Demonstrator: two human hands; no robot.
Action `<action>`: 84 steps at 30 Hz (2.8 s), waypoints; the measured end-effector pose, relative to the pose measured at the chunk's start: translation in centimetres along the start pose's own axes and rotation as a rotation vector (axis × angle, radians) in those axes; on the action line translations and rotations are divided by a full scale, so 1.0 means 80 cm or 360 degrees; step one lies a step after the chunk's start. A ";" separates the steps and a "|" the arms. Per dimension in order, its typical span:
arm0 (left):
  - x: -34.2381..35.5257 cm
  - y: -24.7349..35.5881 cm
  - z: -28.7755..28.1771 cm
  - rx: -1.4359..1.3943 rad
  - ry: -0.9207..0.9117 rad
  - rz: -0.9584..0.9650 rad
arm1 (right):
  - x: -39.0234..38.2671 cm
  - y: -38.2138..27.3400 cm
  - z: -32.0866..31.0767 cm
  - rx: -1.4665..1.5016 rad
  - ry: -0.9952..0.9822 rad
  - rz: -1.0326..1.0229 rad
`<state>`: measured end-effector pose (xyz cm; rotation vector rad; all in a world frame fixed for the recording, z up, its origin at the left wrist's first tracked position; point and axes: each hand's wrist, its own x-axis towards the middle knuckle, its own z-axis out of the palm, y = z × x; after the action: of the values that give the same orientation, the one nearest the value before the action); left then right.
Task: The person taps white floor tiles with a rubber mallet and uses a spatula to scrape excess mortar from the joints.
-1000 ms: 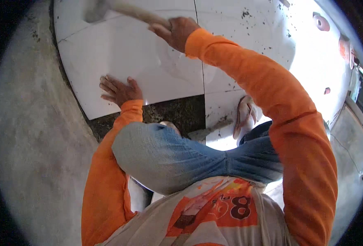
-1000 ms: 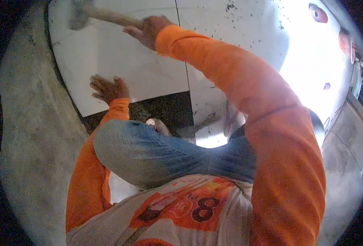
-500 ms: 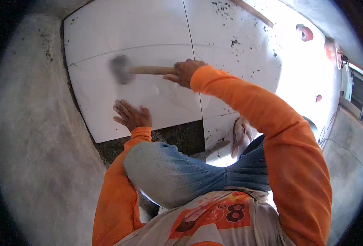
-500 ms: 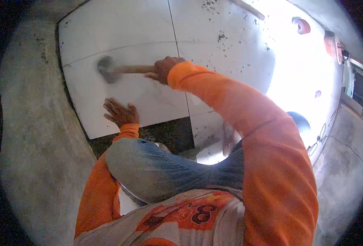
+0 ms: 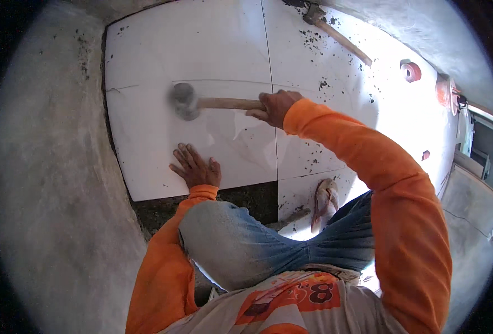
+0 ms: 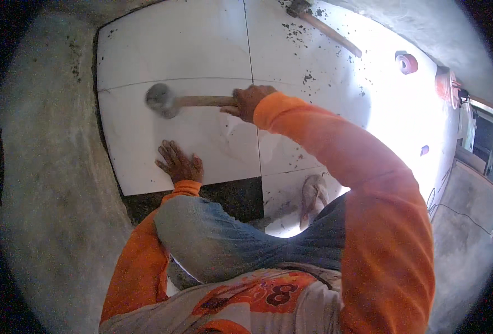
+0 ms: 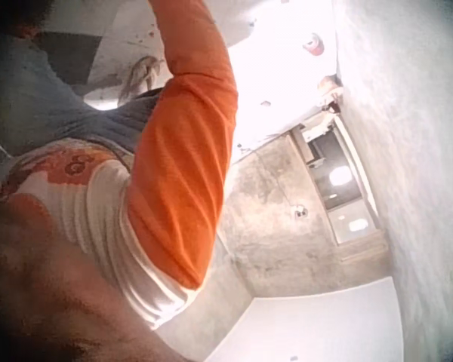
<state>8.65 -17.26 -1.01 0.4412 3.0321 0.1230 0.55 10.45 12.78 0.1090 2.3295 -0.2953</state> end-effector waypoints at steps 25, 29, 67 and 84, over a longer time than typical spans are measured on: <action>0.179 -0.031 -0.028 -0.0204 -0.0042 -0.0464 | 0.108 -0.085 0.007 0.1276 0.0844 -0.0122; 0.214 -0.009 -0.030 -0.0268 0.0006 -0.1062 | 0.183 -0.065 -0.024 0.1087 0.0780 -0.0113; 0.262 -0.059 -0.031 -0.0229 0.0001 -0.0836 | 0.258 -0.154 -0.089 0.0676 0.0810 -0.0376; 0.250 -0.051 -0.034 -0.0159 -0.0110 -0.0894 | 0.237 -0.157 -0.119 0.0820 0.0625 -0.0305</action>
<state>-11.83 -15.62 0.10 -0.4062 2.9301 0.2138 -21.47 0.37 7.90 0.2111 2.5971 -1.0496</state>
